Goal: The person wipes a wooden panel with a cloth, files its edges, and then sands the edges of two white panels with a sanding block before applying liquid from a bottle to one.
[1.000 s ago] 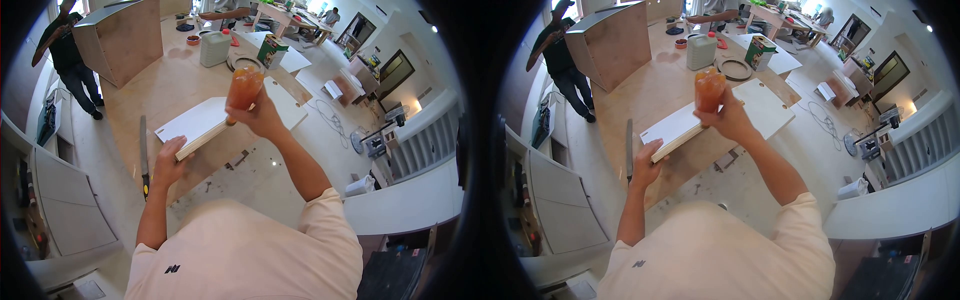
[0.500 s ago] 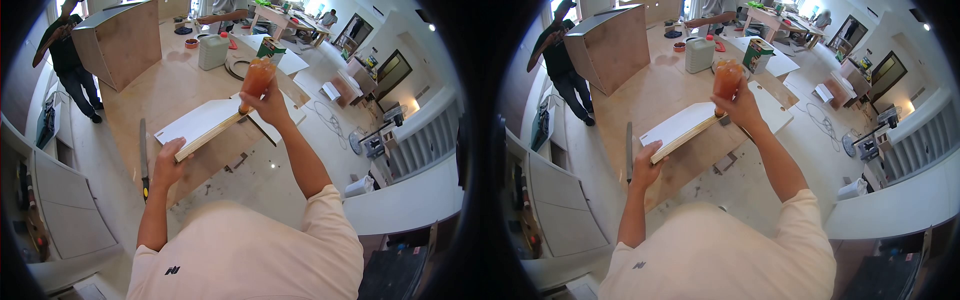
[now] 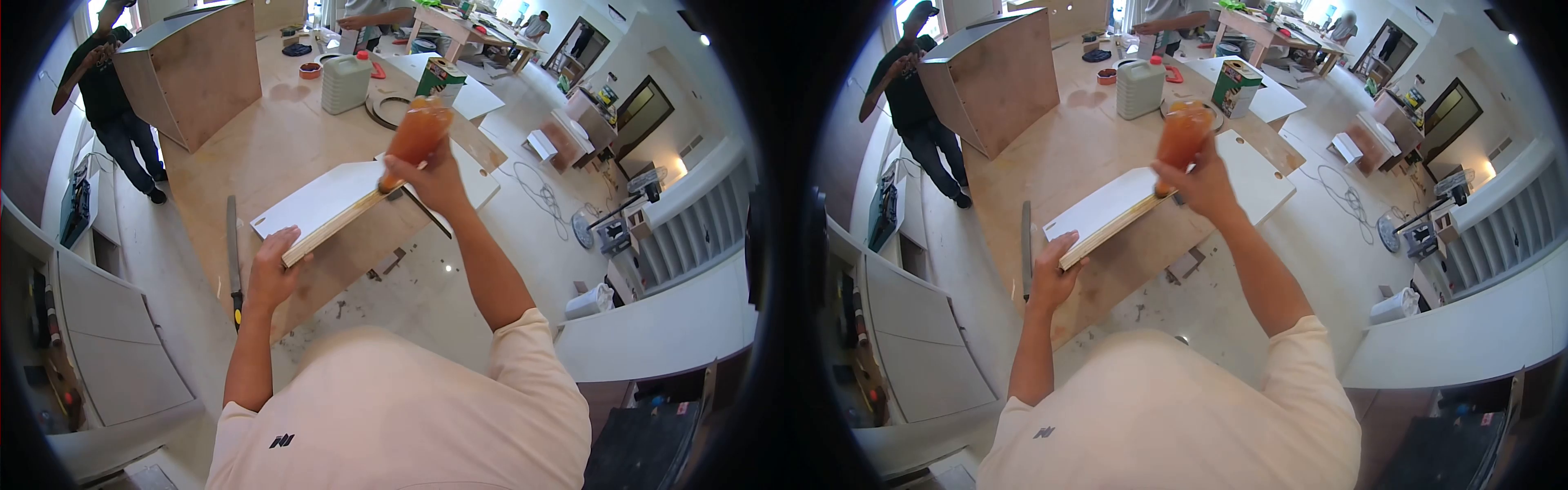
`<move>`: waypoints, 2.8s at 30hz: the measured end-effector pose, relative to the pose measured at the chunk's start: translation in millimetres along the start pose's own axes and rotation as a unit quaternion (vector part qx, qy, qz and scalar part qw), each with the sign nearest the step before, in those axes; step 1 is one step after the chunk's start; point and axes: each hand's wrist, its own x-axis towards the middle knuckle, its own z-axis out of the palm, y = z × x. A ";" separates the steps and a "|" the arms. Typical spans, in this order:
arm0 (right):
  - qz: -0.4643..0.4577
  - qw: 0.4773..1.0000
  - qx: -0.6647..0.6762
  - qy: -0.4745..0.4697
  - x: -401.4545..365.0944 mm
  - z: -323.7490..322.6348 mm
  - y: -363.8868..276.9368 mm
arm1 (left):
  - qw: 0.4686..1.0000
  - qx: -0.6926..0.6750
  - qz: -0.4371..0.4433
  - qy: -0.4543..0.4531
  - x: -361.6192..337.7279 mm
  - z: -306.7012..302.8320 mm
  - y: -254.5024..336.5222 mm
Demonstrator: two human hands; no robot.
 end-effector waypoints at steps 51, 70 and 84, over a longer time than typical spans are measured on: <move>-0.053 0.989 0.052 0.131 -82.9 30.1 6.3 | 0.993 -0.100 -0.019 0.064 -1.9 16.5 -37.9; -0.090 0.970 0.083 0.210 -28.2 -16.7 44.8 | 0.997 -0.042 0.004 0.067 -0.2 11.2 -24.8; -0.031 0.995 -0.015 0.093 -18.1 -5.7 31.2 | 0.992 -0.068 0.003 0.102 -0.9 15.8 -29.1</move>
